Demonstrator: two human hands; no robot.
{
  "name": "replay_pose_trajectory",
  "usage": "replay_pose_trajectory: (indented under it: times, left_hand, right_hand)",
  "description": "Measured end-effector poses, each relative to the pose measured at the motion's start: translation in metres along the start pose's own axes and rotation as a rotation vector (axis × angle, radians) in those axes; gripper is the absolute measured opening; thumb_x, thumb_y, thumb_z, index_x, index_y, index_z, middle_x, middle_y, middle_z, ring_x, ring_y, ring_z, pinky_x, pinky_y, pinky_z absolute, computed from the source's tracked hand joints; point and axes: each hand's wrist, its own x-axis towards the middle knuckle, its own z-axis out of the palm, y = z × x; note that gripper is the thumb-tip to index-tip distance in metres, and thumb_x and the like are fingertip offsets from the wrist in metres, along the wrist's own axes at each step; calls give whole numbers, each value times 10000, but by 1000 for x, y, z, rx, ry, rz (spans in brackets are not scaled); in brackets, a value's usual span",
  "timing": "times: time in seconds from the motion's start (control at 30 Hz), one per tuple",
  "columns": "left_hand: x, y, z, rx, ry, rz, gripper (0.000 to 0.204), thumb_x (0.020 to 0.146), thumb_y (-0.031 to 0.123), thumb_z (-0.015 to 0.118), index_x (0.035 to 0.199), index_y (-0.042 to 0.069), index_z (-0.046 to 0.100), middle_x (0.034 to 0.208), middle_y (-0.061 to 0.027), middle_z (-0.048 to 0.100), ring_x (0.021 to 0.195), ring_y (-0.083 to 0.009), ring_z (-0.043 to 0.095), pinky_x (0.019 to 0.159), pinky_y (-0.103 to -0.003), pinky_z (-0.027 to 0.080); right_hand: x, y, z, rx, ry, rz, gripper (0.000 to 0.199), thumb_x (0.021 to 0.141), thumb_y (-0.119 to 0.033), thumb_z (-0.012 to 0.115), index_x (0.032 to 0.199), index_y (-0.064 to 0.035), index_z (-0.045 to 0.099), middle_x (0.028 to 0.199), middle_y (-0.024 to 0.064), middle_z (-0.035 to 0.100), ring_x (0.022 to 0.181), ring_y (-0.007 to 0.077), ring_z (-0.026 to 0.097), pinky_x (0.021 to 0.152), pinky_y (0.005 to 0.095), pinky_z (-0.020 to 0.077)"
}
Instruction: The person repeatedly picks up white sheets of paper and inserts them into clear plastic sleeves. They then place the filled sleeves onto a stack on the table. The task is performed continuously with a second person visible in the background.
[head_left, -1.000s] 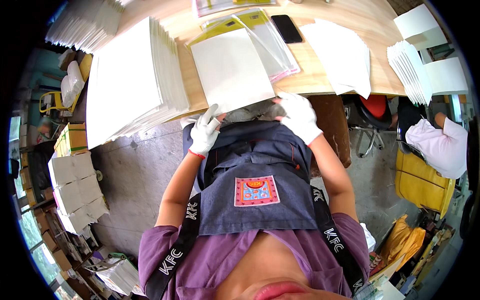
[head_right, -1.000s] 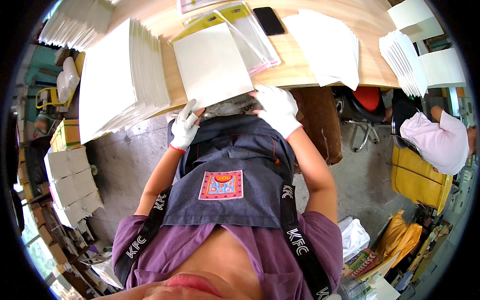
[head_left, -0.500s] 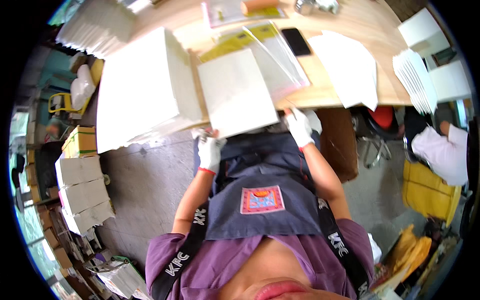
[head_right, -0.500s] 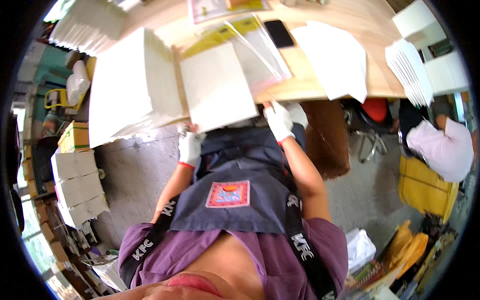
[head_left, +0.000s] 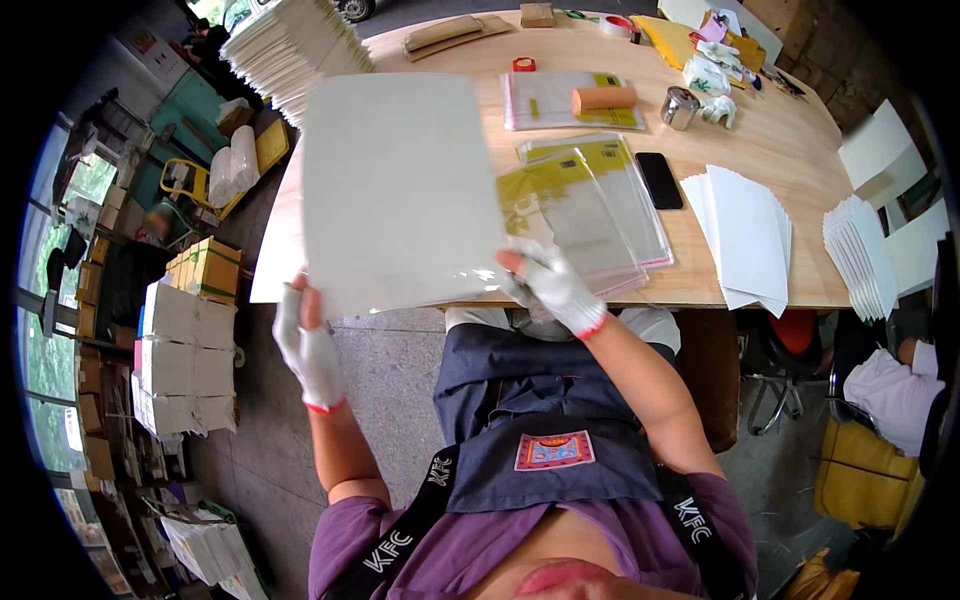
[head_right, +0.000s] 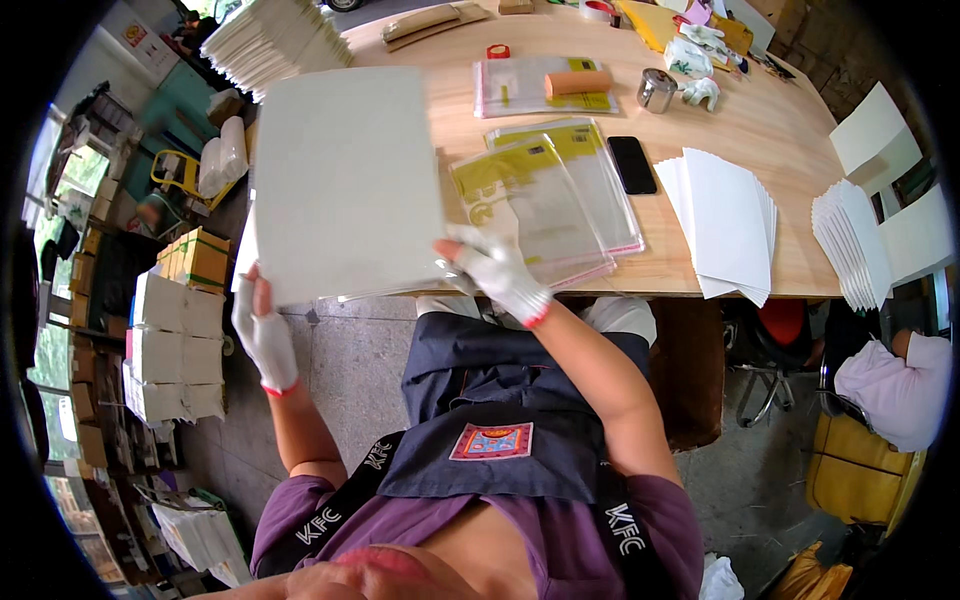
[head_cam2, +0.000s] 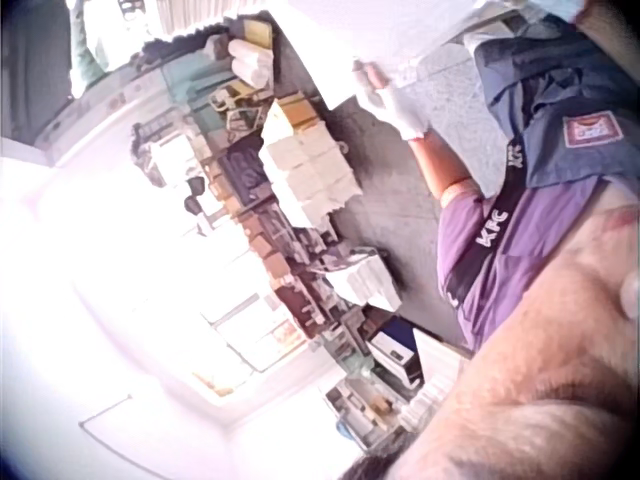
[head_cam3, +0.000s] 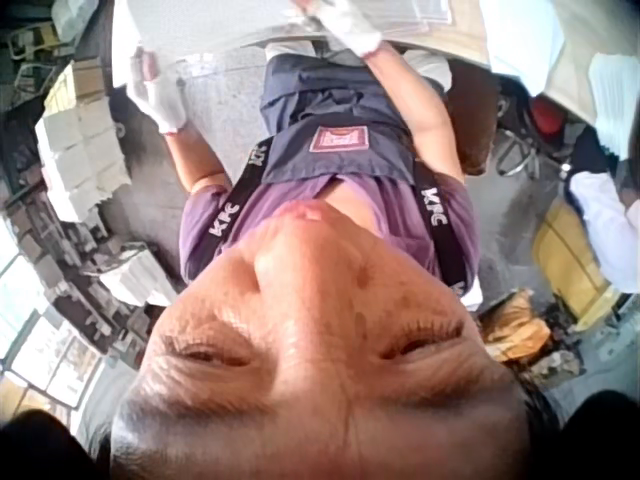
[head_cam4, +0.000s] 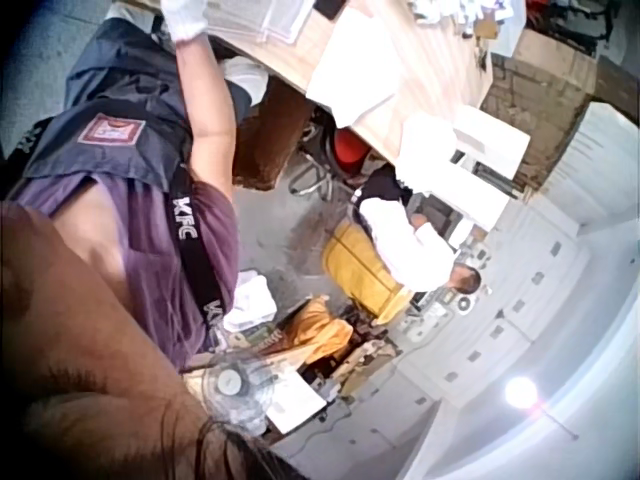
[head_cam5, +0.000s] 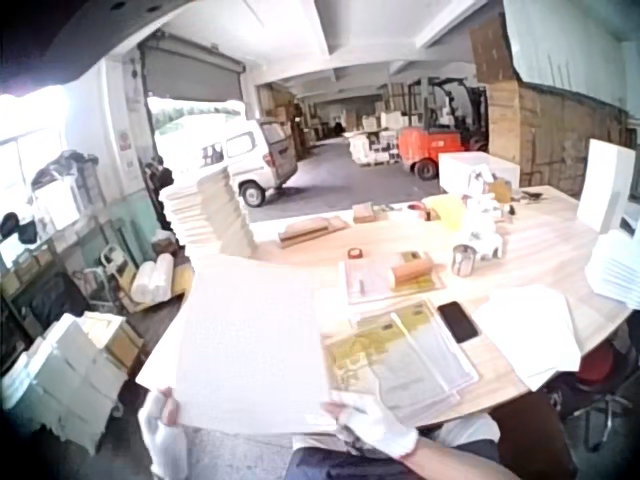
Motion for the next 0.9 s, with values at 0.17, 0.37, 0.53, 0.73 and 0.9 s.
replay_pose_trajectory:
  times: [0.17,0.37,0.53,0.73,0.9]
  left_hand:
    - [36,-57,-34,628,-132,-144,361,985,139,461,1304,-20,522,1240,-151,605,1107,-193,566,989,-295,407]
    - [-19,-178,-44,-273,224,-256,451,991,118,391,1427,7,369,1273,-126,528,1084,-186,536,930,-317,453]
    - [-120,-241,-19,-374,134,-567,388,987,172,455,1339,8,472,1237,-128,566,1084,-227,553,955,-339,439]
    - [-188,-164,101,209,-537,206,390,851,80,612,1235,15,584,1231,-152,584,1182,-330,526,1032,-424,390]
    - [-140,-124,202,566,-674,489,560,828,285,647,1321,57,509,1392,-188,442,1311,-397,360,1091,-573,240]
  right_hand:
    - [46,-12,52,-339,51,182,266,910,-270,631,775,-41,648,554,6,561,450,54,493,442,208,406]
    - [1,8,-21,-2,1,-144,239,972,-270,555,902,-50,616,738,1,627,613,45,570,547,196,467]
    - [-105,10,-150,-350,770,-121,182,950,-120,503,1084,-41,598,807,46,654,602,69,559,524,199,455]
    - [-199,1,-278,168,1121,202,187,960,-231,451,999,-67,533,810,136,652,432,54,436,345,177,299]
    - [-192,17,-315,426,1042,160,200,1011,-275,408,1076,-103,486,932,139,638,503,-6,448,361,139,316]
